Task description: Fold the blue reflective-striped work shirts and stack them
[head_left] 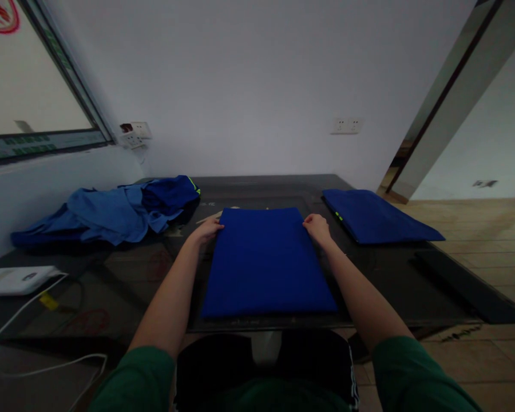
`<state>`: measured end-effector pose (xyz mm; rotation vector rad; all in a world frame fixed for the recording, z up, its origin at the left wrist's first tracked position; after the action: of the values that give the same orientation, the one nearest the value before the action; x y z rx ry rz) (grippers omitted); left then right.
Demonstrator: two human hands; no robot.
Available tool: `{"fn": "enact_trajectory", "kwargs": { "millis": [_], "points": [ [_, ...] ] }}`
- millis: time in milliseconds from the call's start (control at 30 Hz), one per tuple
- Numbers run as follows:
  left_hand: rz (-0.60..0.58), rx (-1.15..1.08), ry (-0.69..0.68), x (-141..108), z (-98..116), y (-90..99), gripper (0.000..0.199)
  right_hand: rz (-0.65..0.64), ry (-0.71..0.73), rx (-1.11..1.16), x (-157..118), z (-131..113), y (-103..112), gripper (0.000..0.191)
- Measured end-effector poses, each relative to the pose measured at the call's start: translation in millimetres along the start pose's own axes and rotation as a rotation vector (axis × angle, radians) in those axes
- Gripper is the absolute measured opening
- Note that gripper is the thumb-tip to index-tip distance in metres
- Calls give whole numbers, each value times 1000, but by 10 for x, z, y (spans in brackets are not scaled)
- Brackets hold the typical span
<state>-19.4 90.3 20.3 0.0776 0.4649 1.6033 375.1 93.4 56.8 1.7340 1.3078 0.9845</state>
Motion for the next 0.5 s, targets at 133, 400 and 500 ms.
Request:
{"fn": "enact_trajectory", "kwargs": {
  "millis": [133, 400, 500],
  "points": [
    [-143, -228, 76, 31, -106, -135, 24, -86, -24, -96, -59, -47, 20, 22],
    [-183, -292, 178, 57, -269, -114, 20, -394, 22, -288, -894, 307, 268, 61],
    [-172, -294, 169, 42, -253, -106, 23, -463, 117, -189, -1433, 372, 264, 51]
  ]
}}
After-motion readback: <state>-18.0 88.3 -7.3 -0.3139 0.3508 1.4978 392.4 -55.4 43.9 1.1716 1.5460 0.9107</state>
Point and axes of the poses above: each hand's wrist, its own x-axis towards the middle knuckle, its own y-axis out of the back of the hand, z = x × y, the point moved 9 cm from there along x, towards the middle knuckle, and after that the axes turned 1 degree about y, right-handed, at the moved point
